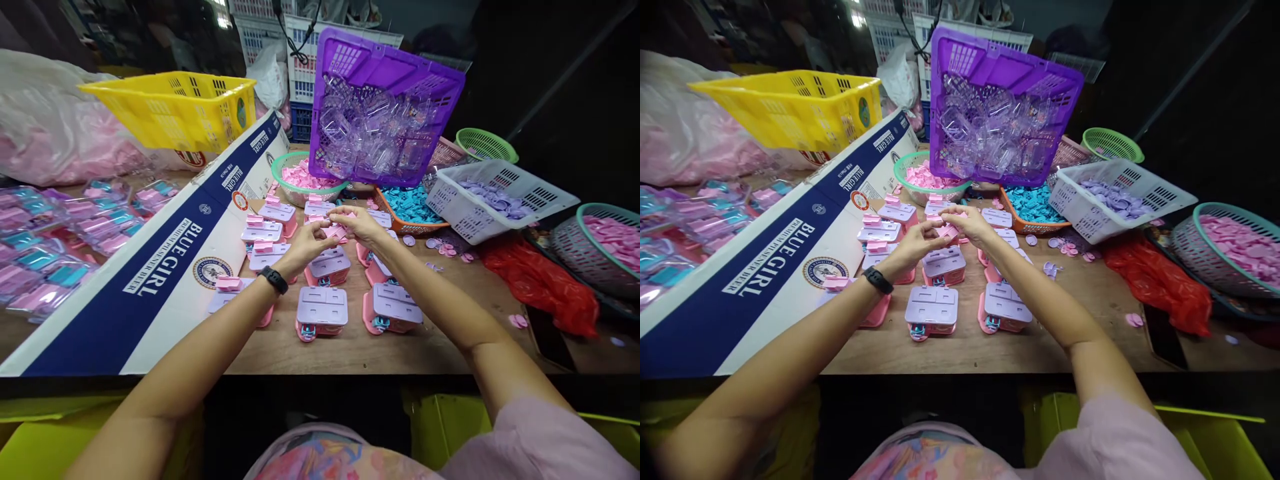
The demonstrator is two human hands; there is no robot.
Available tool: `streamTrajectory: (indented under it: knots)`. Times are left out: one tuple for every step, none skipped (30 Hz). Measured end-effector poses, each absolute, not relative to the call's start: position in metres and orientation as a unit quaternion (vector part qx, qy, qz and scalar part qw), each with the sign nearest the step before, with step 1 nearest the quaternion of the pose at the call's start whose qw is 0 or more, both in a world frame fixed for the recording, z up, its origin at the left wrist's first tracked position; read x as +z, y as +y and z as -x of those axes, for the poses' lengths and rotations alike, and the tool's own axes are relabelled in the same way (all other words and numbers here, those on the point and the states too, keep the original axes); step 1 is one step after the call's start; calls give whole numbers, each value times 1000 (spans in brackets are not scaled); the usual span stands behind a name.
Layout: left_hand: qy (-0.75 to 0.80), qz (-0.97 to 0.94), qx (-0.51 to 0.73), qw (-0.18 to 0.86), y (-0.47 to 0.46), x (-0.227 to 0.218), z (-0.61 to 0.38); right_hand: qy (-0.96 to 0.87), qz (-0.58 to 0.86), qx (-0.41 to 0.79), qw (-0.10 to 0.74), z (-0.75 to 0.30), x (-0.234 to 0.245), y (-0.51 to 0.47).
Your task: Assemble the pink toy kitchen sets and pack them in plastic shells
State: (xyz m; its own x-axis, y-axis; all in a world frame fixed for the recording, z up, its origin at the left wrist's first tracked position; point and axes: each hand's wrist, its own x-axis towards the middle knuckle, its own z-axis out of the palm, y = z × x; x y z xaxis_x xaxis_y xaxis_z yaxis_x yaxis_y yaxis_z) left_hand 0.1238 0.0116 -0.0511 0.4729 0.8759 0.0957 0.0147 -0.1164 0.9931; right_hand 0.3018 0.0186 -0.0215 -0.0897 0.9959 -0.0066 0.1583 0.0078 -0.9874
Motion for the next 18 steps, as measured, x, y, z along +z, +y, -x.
streamTrajectory:
  knots:
    - [337,-621,392,590,7,-53,-125,-570,514,471,434,-301,-21,13]
    - [335,-608,400,598,4,-54,-126,-587,516,453,429,-302,-21,8]
    - [340,-605,405,595,2,-54,-125,-609,519,427,421,-303,-19,4]
    - [352,-611,408,580,1,-55,-123,-634,522,398,409,-305,-18,1]
    - [367,-626,408,554,1,-54,-120,-659,523,373,392,-308,-17,-1]
    - [382,-647,407,520,2,-54,-116,-681,521,359,369,-310,-16,-3]
    - [392,-672,403,482,2,-53,-111,-700,516,356,342,-313,-16,-4]
    - [397,-699,395,445,3,-52,-106,-715,509,362,313,-315,-16,-4]
    - [397,-723,385,414,3,-51,-101,-728,500,374,285,-315,-17,-4]
    - [396,-743,372,391,3,-50,-97,-737,490,385,262,-315,-20,-3]
    - [397,-757,358,375,2,-50,-94,-744,482,391,247,-313,-22,-1]
    - [401,-767,344,364,1,-49,-91,-749,477,393,240,-311,-25,2]
    - [409,-775,330,352,-1,-50,-89,-753,472,391,238,-308,-29,4]
    - [421,-782,317,333,-4,-50,-88,-755,471,387,241,-305,-31,7]
    - [434,-790,309,304,-7,-52,-87,-755,473,382,245,-302,-34,10]
    - [447,-799,305,262,-10,-53,-86,-755,475,377,247,-300,-35,13]
    - [456,-809,303,214,-14,-55,-85,-757,478,372,244,-299,-35,15]
    - [458,-820,300,168,-17,-57,-84,-762,479,366,238,-299,-35,17]
